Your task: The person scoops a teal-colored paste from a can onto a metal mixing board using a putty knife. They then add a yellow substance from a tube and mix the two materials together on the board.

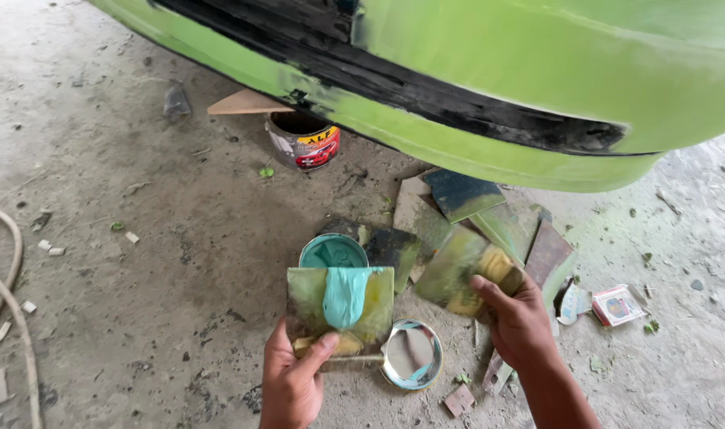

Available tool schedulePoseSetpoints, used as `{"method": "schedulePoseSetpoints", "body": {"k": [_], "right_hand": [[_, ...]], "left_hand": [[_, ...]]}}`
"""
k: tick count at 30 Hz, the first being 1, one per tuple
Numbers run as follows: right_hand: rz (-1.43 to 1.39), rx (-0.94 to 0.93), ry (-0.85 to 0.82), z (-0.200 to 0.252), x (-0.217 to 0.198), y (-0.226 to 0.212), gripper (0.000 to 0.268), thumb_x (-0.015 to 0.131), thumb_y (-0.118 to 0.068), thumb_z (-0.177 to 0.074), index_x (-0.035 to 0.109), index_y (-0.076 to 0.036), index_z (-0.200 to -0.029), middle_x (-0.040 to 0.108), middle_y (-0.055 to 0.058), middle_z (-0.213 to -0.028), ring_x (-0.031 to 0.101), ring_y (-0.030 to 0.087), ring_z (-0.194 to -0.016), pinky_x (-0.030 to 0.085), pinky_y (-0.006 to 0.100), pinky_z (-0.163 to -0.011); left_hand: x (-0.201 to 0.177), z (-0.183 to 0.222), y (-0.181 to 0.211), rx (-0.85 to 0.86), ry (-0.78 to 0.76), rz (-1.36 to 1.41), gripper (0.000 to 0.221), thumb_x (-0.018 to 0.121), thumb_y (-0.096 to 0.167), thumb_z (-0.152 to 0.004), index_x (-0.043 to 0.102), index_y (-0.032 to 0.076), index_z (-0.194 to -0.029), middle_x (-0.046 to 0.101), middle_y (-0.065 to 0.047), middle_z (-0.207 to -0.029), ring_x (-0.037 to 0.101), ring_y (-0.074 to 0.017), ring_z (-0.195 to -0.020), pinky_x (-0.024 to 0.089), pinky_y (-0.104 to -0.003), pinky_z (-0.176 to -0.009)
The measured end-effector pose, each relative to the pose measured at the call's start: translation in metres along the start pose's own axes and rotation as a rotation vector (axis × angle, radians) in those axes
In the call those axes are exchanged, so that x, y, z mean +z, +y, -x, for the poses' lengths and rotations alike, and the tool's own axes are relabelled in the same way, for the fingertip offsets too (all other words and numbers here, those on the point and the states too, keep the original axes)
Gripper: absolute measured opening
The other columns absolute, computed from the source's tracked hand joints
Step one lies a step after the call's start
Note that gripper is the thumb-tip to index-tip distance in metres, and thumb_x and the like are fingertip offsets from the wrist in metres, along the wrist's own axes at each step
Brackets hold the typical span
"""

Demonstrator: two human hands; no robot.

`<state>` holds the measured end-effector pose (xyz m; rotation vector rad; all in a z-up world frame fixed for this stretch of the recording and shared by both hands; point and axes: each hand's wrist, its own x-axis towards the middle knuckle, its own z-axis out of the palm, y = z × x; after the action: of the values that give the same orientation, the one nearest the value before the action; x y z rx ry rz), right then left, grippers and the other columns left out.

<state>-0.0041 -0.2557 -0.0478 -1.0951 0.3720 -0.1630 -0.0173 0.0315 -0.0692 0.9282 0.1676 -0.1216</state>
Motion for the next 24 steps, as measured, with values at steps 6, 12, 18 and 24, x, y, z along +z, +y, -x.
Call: {"method": "schedulePoseSetpoints", "body": {"k": [6, 12, 18, 24], "right_hand": [[0.005, 0.183, -0.034, 0.017, 0.024, 0.01, 0.024, 0.069, 0.008, -0.081, 0.058, 0.009, -0.103, 0.066, 0.023, -0.097, 0.067, 0.033, -0.088, 0.059, 0.042, -0.077], [0.107, 0.181, 0.075, 0.012, 0.044, 0.029, 0.024, 0.073, 0.007, -0.08, 0.063, 0.004, -0.102, 0.071, 0.019, -0.089, 0.068, 0.029, -0.077, 0.059, 0.041, -0.069], [0.134, 0.139, 0.078, 0.008, 0.045, 0.043, 0.026, 0.074, 0.007, -0.078, 0.063, 0.003, -0.101, 0.07, 0.016, -0.085, 0.067, 0.028, -0.072, 0.058, 0.041, -0.065], [0.158, 0.183, 0.091, 0.007, 0.051, 0.041, 0.022, 0.073, 0.007, -0.08, 0.062, 0.002, -0.098, 0.068, 0.014, -0.081, 0.065, 0.026, -0.068, 0.057, 0.039, -0.06]], "left_hand": [[0.012, 0.001, -0.01, 0.038, 0.085, -0.111, 0.057, 0.063, -0.002, -0.079, 0.057, 0.0, -0.135, 0.074, -0.016, -0.116, 0.07, -0.0266, -0.104, 0.061, -0.042, -0.09], [0.026, 0.008, -0.022, 0.208, 0.099, -0.475, 0.054, 0.063, 0.011, -0.083, 0.057, 0.002, -0.136, 0.077, -0.012, -0.119, 0.075, -0.0218, -0.106, 0.059, -0.032, -0.095], [0.031, 0.007, -0.034, 0.171, 0.073, -0.437, 0.056, 0.061, 0.011, -0.084, 0.055, 0.004, -0.139, 0.078, -0.01, -0.117, 0.075, -0.0199, -0.105, 0.059, -0.032, -0.094], [0.038, 0.008, -0.028, 0.205, -0.018, -0.516, 0.062, 0.055, 0.006, -0.088, 0.043, 0.004, -0.148, 0.07, -0.013, -0.132, 0.07, -0.0216, -0.118, 0.055, -0.031, -0.099]]}}
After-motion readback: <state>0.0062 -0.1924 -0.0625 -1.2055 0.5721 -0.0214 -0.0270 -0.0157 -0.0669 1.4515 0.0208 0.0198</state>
